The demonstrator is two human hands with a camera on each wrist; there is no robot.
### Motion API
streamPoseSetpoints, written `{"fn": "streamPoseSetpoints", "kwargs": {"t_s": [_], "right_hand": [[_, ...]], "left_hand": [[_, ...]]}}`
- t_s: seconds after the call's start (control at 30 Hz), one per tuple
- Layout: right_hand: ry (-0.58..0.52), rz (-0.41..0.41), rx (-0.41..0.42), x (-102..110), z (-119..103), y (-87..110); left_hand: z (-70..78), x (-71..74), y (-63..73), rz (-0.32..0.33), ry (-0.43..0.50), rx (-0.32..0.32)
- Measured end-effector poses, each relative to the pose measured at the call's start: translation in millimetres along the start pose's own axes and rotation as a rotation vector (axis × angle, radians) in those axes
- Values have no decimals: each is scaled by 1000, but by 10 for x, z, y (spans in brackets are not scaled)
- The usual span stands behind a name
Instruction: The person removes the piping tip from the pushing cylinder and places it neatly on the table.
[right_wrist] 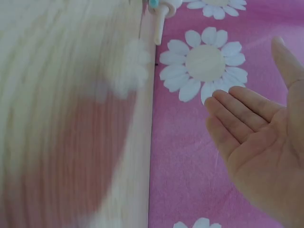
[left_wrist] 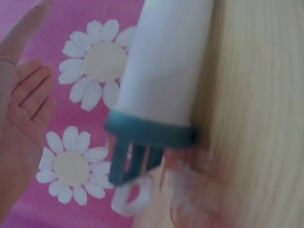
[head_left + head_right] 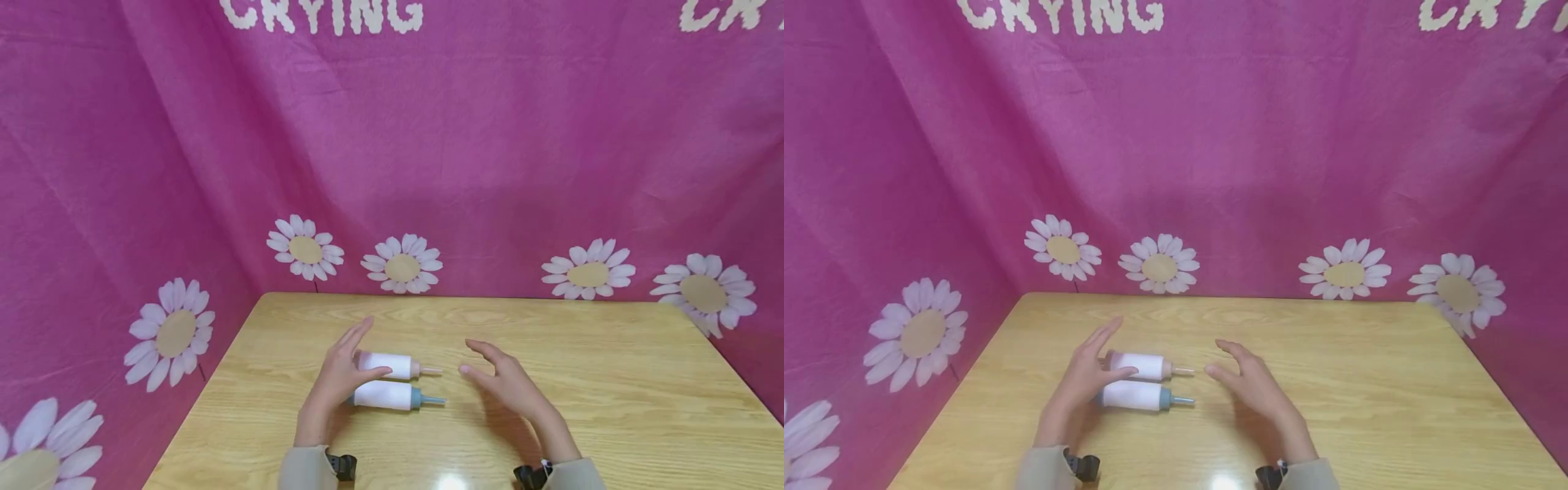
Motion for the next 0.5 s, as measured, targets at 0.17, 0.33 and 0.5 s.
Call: {"fn": "streamPoseSetpoints", "kwargs": {"t_s": [0.17,0.33,0.5], "right_hand": [[-26,-44,2,-113,-12,-9],[-58,-80,-10,-206,-21,-10],[-69,-116,8,-291,-26,-18]], "left_hand": [[-100,14,109,-19,25,9],[-183,17,185,-44,28,28],[-263,24,246,-60,23,24]]}}
Point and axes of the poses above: each hand's wrist, its own y-axis away from the middle knuckle, its own x-axis out of the back of the hand, z = x × y, the point moved 4 cm from there along -y, towards the middle knuckle, and after that the axes turned 11 degrees about -y, right-handed, at the moved point
